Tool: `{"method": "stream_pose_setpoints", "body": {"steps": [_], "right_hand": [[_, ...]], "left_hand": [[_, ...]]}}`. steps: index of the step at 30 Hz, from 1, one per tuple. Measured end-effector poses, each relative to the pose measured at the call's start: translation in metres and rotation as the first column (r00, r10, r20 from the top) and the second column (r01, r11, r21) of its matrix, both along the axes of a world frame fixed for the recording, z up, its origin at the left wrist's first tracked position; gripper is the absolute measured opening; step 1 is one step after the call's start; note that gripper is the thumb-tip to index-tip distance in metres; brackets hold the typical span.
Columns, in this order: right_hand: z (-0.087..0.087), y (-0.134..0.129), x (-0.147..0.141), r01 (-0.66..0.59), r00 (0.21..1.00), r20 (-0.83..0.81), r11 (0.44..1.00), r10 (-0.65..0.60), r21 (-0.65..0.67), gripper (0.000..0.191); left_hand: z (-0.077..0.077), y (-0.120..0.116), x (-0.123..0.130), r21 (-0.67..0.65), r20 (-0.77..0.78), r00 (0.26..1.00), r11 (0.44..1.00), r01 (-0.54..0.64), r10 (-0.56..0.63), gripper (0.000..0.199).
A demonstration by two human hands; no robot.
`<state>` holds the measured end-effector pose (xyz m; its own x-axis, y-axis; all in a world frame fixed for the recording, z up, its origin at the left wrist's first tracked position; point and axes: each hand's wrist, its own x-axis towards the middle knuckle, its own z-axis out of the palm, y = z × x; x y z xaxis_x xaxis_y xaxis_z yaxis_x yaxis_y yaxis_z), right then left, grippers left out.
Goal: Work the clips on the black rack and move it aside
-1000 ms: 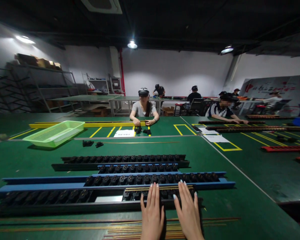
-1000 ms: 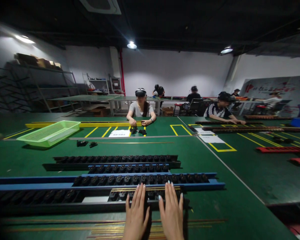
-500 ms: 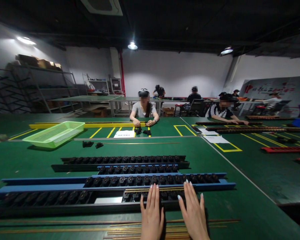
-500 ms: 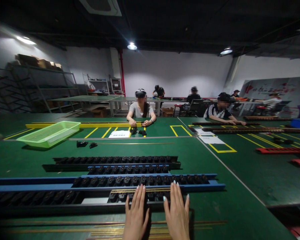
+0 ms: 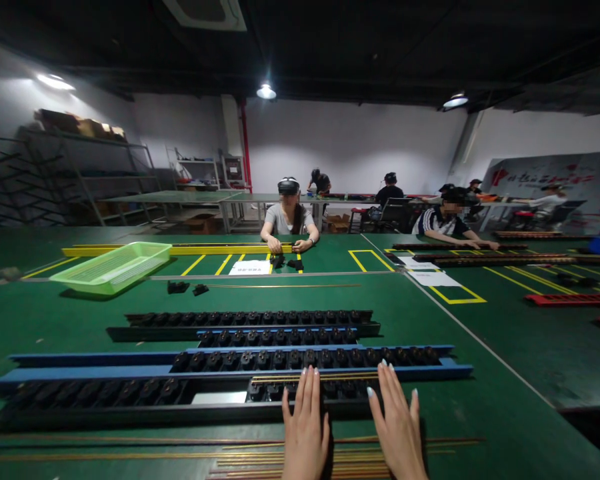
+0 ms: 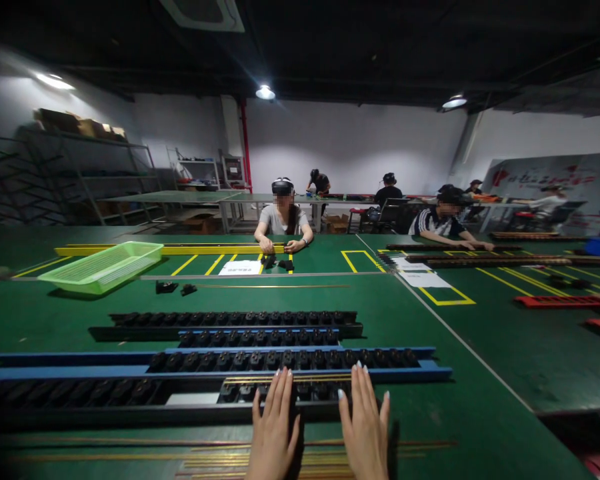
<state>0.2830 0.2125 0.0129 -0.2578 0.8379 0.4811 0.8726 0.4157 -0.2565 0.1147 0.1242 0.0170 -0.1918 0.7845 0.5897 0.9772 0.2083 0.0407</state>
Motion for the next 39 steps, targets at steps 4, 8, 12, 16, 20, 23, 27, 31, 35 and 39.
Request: {"method": "stream_pose_setpoints", "body": {"steps": [4,8,12,16,20,23,27,31,35,39], "right_hand": [[-0.006,0.003,0.004,-0.009,1.000,0.025,1.000,0.009,-0.006,0.062],[-0.002,0.000,0.003,0.008,0.999,0.047,0.999,-0.006,-0.036,0.060],[0.003,-0.003,-0.001,0.005,0.999,0.036,1.000,-0.004,-0.026,0.062],[-0.001,-0.006,-0.008,-0.042,0.997,0.065,0.999,0.042,-0.001,0.063],[-0.004,-0.007,-0.011,-0.043,0.996,0.075,0.999,0.043,0.005,0.063],[-0.001,-0.006,-0.011,-0.044,0.997,0.063,0.999,0.045,-0.021,0.062],[0.004,-0.006,-0.013,-0.047,0.999,0.011,0.997,0.047,-0.055,0.060],[0.003,-0.009,-0.016,-0.094,0.994,0.047,0.994,0.097,-0.048,0.060],[0.001,-0.013,-0.020,-0.071,0.993,0.088,0.997,0.073,-0.030,0.060],[0.004,-0.015,-0.026,-0.030,0.995,0.091,0.997,0.037,-0.073,0.061]], "left_hand": [[0.000,0.000,0.001,-0.002,-0.001,1.000,1.000,0.006,-0.006,0.065],[0.000,0.000,0.001,-0.002,0.016,1.000,1.000,0.002,-0.002,0.064],[-0.001,0.000,0.001,-0.002,0.007,1.000,1.000,0.004,-0.004,0.064],[-0.002,0.000,0.001,-0.004,-0.006,1.000,1.000,0.004,-0.004,0.064],[-0.001,0.000,0.002,-0.010,0.004,1.000,1.000,0.002,-0.002,0.065],[0.000,0.000,0.002,-0.006,0.013,1.000,1.000,0.001,0.000,0.066],[-0.001,0.001,0.002,0.009,0.003,1.000,1.000,-0.001,0.001,0.066],[-0.001,0.000,0.002,0.006,-0.003,1.000,1.000,0.001,-0.001,0.066],[0.001,0.000,0.003,-0.005,0.015,1.000,1.000,0.001,-0.001,0.066],[-0.001,0.000,0.003,-0.013,0.024,1.000,1.000,-0.001,0.001,0.065]]}}
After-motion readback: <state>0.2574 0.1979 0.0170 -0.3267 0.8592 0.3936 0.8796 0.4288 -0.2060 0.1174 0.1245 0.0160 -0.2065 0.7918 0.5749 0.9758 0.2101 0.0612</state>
